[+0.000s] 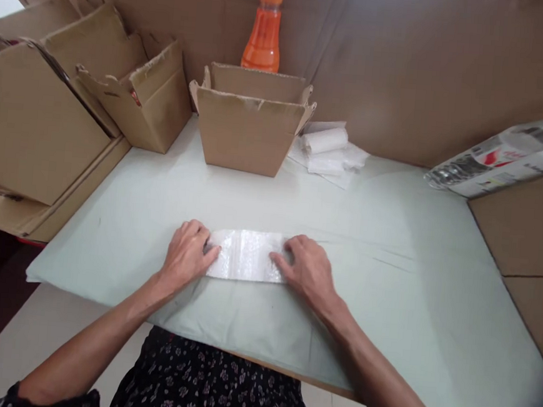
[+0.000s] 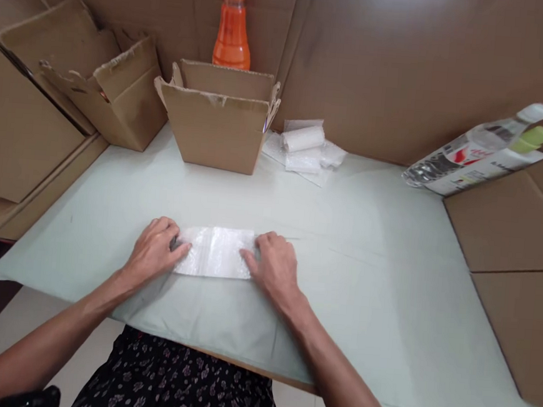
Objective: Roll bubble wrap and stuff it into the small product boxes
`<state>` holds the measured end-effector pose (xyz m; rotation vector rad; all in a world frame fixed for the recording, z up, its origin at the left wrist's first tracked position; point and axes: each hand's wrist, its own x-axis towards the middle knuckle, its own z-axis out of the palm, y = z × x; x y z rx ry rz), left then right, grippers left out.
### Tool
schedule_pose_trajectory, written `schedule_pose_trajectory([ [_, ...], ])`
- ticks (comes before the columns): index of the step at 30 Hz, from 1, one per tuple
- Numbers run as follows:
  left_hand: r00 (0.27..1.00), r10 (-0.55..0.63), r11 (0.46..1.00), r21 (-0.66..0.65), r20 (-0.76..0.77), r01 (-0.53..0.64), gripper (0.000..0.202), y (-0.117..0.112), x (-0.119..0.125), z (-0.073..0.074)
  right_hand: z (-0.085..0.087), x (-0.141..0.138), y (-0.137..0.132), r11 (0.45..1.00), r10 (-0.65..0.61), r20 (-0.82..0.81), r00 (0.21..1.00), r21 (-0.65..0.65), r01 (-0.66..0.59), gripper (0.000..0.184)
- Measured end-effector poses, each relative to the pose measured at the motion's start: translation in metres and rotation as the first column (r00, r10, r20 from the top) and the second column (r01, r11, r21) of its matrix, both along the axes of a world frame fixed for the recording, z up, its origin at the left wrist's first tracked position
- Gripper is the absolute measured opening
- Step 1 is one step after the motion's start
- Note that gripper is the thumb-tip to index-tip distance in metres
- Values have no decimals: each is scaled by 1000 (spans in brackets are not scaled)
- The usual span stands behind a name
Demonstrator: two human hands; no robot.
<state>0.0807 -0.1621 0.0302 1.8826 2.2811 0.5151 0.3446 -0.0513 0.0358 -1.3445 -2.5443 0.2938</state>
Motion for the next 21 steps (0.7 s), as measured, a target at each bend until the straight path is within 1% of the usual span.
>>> schedule_pose_trajectory([
  [1, 999, -3, 1000, 12, 53, 2, 14, 0, 4, -1, -2, -4, -3, 999, 14, -44, 999, -31, -15, 22],
  [3, 976, 18, 998, 47, 215, -29, 13, 0, 10, -1, -2, -8, -5, 989, 10, -186, 982, -143, -37, 17],
  [5, 923, 40, 991, 107, 382, -87, 13, 4, 9, 8, 7, -9, 0, 964, -15, -339, 941, -254, -76, 13],
  [6, 899, 39, 980, 157, 436, -118, 13, 9, 6, 16, 16, -9, 7, 954, -19, -407, 913, -282, -106, 14],
  [7, 886, 30, 962, 229, 462, -152, 13, 16, 1, 27, 28, -10, 16, 949, -18, -474, 881, -286, -134, 17],
  [8, 887, 15, 932, 316, 461, -180, 12, 27, -5, 41, 43, -13, 28, 950, -13, -536, 844, -271, -157, 20],
  [10, 916, -8, 842, 498, 400, -210, 11, 59, -20, 75, 79, -26, 61, 966, 14, -642, 767, -190, -176, 23],
  [12, 949, -22, 748, 634, 315, -193, 12, 101, -39, 114, 119, -47, 103, 988, 77, -705, 705, -40, -148, 25],
  [13, 962, -8, 723, 666, 275, -184, 12, 124, -48, 132, 137, -60, 126, 992, 118, -711, 694, 48, -119, 25],
  [14, 971, 15, 711, 681, 239, -179, 11, 147, -58, 149, 153, -73, 149, 988, 153, -701, 697, 123, -93, 24],
  [15, 978, 36, 722, 671, 204, -166, 10, 169, -67, 164, 165, -87, 172, 981, 178, -677, 714, 175, -78, 23],
  [16, 985, 53, 755, 639, 165, -147, 12, 190, -76, 175, 175, -99, 193, 976, 187, -643, 743, 206, -68, 22],
  [17, 990, 72, 807, 577, 122, -129, 16, 208, -84, 182, 181, -111, 213, 975, 183, -592, 785, 212, -67, 19],
  [18, 993, 91, 863, 490, 81, -119, 18, 225, -91, 186, 184, -122, 229, 978, 168, -517, 840, 197, -74, 16],
  [19, 993, 107, 917, 383, 42, -115, 16, 240, -97, 187, 184, -131, 243, 983, 145, -412, 900, 161, -85, 12],
  [20, 993, 116, 956, 271, 6, -114, 10, 254, -102, 185, 182, -139, 253, 989, 124, -281, 952, 117, -94, 9],
  [21, 993, 113, 979, 172, -26, -107, 6, 266, -106, 181, 179, -147, 260, 992, 111, -139, 984, 76, -101, 8],
])
